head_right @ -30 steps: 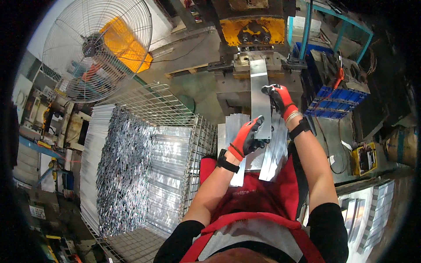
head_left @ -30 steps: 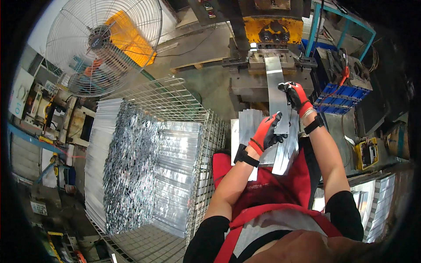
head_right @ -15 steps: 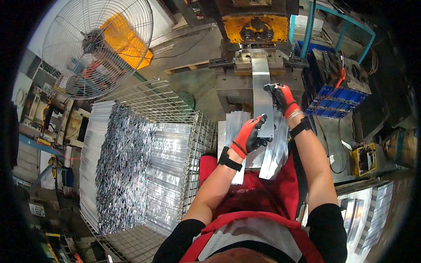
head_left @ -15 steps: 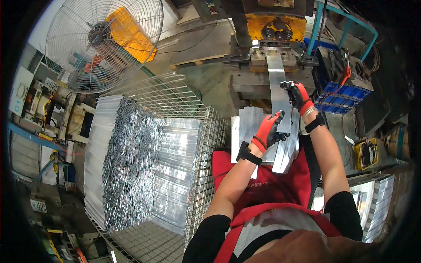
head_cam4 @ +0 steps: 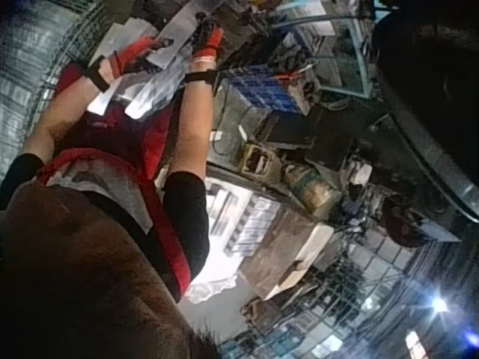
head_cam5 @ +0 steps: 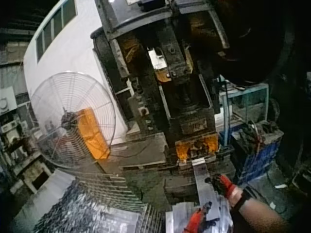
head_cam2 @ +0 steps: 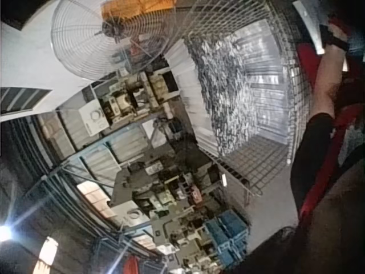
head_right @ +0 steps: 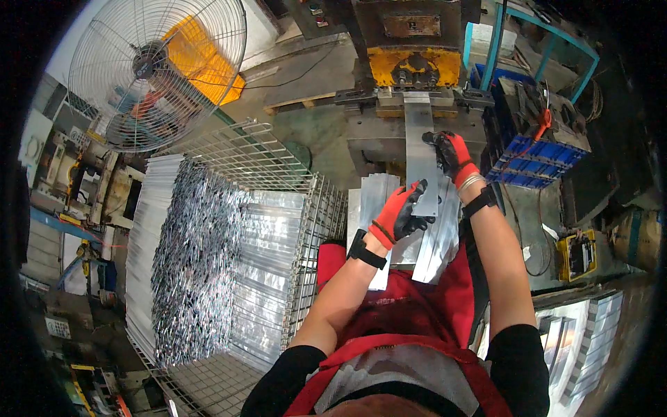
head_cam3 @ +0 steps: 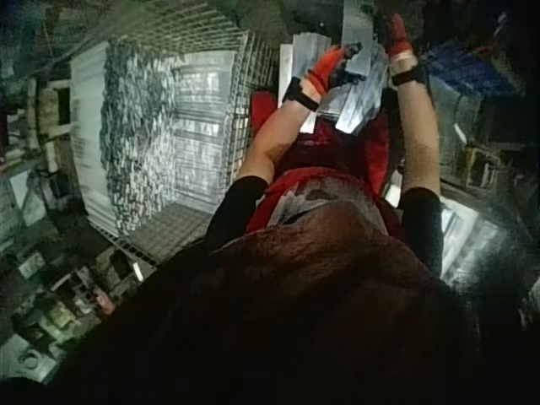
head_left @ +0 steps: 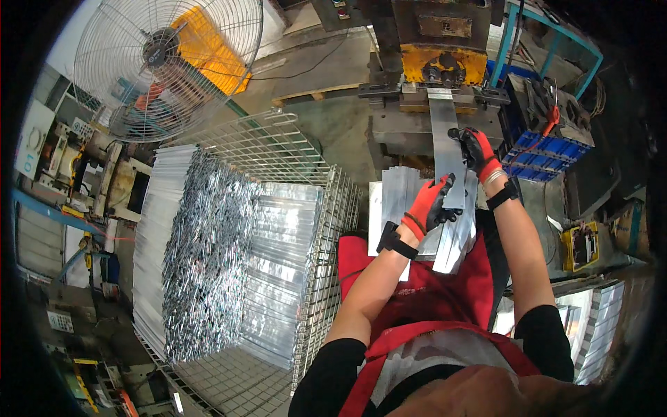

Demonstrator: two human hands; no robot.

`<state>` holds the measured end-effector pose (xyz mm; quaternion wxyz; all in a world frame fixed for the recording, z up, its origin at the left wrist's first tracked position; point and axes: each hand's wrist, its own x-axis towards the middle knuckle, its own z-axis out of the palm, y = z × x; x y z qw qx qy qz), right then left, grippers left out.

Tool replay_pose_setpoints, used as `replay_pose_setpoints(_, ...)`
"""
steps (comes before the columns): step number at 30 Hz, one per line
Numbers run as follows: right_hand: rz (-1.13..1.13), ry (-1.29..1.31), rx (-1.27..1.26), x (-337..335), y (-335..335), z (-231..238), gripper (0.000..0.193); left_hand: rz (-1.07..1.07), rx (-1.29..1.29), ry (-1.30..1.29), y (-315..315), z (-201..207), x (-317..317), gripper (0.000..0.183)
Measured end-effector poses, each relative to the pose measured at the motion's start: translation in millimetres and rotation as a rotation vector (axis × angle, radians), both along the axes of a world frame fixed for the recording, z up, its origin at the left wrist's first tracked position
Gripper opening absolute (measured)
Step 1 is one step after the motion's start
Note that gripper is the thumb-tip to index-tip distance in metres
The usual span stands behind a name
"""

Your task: Inspecting and organizing metal sheets in a fabrication environment.

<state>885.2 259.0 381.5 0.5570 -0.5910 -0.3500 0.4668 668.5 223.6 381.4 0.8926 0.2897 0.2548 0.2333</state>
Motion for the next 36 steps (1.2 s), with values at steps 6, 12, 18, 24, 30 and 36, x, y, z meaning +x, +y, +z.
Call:
replay_pose_setpoints(6, 0.093, 0.101, 0.401, 0, 10, -18, 0.026, -0.053, 0.019, -0.042, 6, 3, -2, 0.043)
replay_pose_setpoints(12, 0.061, -0.177, 0.33, -9, -24, 7, 0.029, -0.065, 0.091, -0.05, -22, -2, -9, 0.034)
replay_pose_setpoints(18, -0.018, 0.325, 0.249, -43, -109, -24, 0.023, -0.196, 0.49, -0.132, -80, -6, -62, 0.036)
replay_pose_setpoints(24, 0.04, 0.684, -0.038, -83, -167, -48, 0.011, -0.41, 0.01, -0.31, -107, -64, -97, 0.05)
replay_pose_setpoints(30, 0.028, 0.677, 0.008, -102, -172, -29, 0.009, -0.192, 0.481, 0.234, -123, -36, -95, 0.035)
replay_pose_setpoints(36, 0.204, 0.256, -0.072, -87, -170, -38, 0.036, 0.045, 0.578, 0.649, -113, -18, -104, 0.023)
